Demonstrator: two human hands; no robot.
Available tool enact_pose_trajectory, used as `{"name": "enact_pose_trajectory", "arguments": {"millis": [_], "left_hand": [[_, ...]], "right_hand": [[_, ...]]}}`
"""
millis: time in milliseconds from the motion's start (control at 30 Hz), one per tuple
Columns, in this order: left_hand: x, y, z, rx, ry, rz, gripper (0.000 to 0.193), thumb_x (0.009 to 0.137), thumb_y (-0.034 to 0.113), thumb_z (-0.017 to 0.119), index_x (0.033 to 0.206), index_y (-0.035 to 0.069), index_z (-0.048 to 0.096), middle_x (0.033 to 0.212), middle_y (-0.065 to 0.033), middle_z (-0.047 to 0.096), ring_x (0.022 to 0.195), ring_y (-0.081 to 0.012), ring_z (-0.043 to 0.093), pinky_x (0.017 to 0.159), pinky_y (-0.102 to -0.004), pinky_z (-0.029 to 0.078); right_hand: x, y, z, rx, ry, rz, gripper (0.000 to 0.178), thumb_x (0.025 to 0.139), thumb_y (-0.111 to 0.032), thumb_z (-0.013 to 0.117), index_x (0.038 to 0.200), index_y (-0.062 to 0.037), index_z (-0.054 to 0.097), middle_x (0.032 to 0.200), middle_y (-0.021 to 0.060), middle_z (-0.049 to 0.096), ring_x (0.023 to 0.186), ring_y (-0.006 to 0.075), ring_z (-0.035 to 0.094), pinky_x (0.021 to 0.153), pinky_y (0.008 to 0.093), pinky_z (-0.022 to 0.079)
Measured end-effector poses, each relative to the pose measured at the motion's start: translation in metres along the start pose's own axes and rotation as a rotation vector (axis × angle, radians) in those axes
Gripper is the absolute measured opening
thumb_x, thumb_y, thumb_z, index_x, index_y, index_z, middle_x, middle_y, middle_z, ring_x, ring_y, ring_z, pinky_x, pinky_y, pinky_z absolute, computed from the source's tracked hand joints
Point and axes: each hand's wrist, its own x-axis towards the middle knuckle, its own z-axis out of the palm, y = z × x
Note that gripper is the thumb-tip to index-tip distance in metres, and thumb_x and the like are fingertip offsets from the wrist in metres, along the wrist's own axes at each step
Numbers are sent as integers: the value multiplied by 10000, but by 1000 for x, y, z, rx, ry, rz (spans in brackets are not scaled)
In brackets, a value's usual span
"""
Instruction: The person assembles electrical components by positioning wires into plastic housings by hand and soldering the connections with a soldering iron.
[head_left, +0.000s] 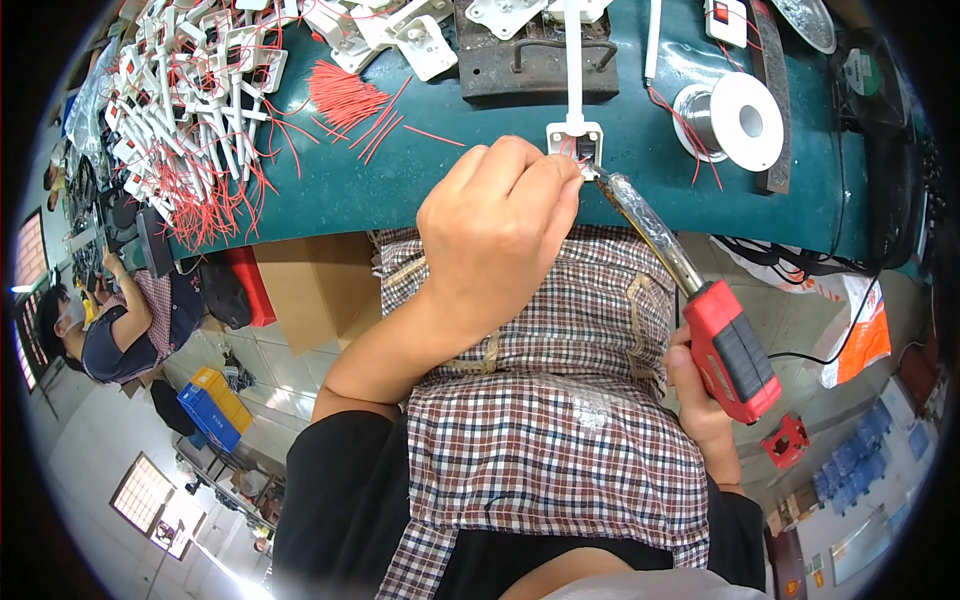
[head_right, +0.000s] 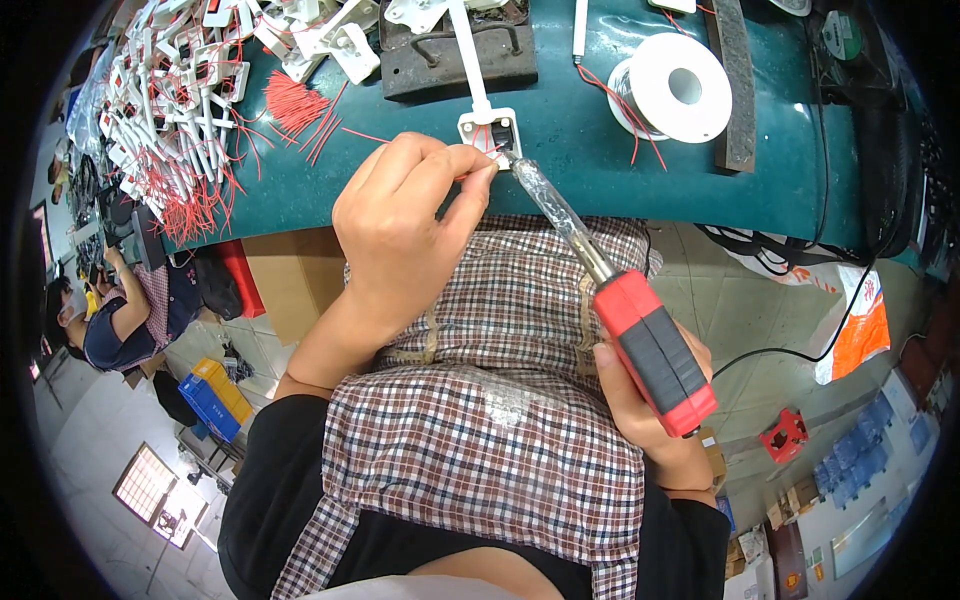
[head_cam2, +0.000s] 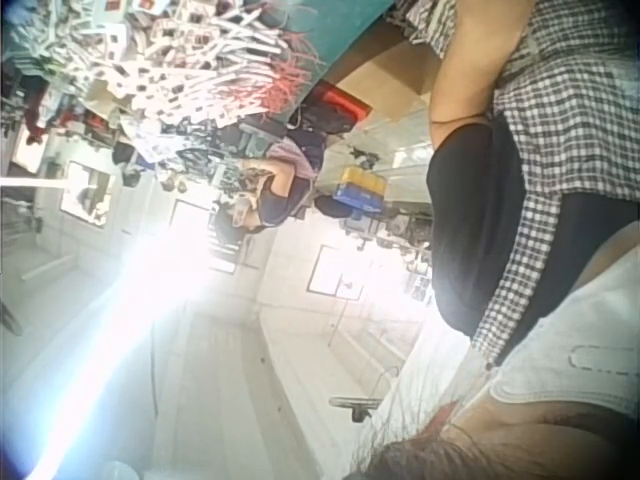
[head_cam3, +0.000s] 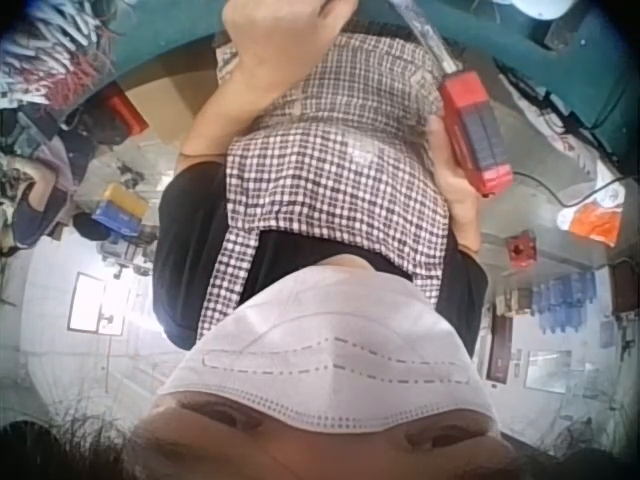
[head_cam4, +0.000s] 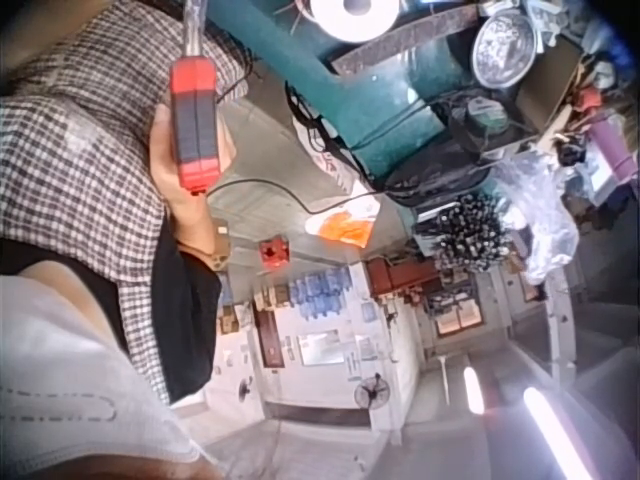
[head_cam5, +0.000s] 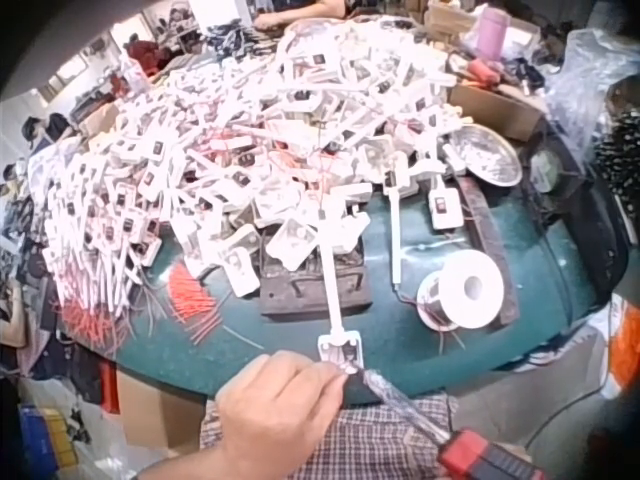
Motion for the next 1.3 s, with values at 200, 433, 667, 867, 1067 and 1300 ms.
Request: {"name": "enact_pose_trajectory", "arguments": {"millis": [200, 433, 667, 867, 1067, 1300], "left_hand": [[0, 0, 0, -5, 7, -4, 141, 738, 83, 799, 841, 104, 704, 756, -15, 562, 654, -192, 564, 555, -321, 468], [1, 1, 0, -3, -6, -12, 143, 734, 88, 801, 836, 112, 703, 767, -10, 571, 661, -192, 570, 558, -317, 474], [-1, 2, 0, -6, -9, -20, 146, 734, 88, 803, 843, 108, 707, 772, -10, 575, 665, -188, 575, 559, -317, 475], [0, 0, 2, -11, -23, -19, 146, 735, 86, 802, 845, 97, 707, 774, -12, 575, 663, -189, 576, 558, -320, 475], [2, -1, -2, -2, -13, -6, 140, 742, 91, 799, 847, 96, 707, 770, -14, 568, 662, -189, 575, 559, -322, 474], [1, 1, -1, 7, -25, -11, 135, 746, 96, 800, 838, 97, 702, 768, -15, 560, 662, -191, 573, 557, -327, 471]], "right_hand": [[-2, 1, -4, -3, -16, 57, 145, 774, -1, 769, 896, 4, 690, 785, 108, 674, 674, 267, 662, 630, 358, 531], [3, -1, 1, 22, 16, 3, 135, 775, -4, 767, 879, 4, 681, 767, 107, 660, 658, 272, 649, 616, 361, 522], [-1, 3, -5, -29, -26, -18, 153, 778, -10, 781, 903, 7, 695, 790, 109, 682, 689, 267, 671, 639, 358, 536], [-6, 2, -4, -26, 69, 41, 184, 789, -5, 789, 961, 8, 722, 827, 106, 712, 727, 243, 702, 668, 346, 553], [0, -1, -3, 11, 27, 43, 167, 789, -20, 790, 932, 7, 709, 799, 104, 691, 693, 246, 677, 634, 349, 531], [3, 2, -2, 3, -3, -15, 139, 782, -12, 779, 879, 7, 681, 768, 104, 663, 649, 264, 642, 599, 359, 506]]}}
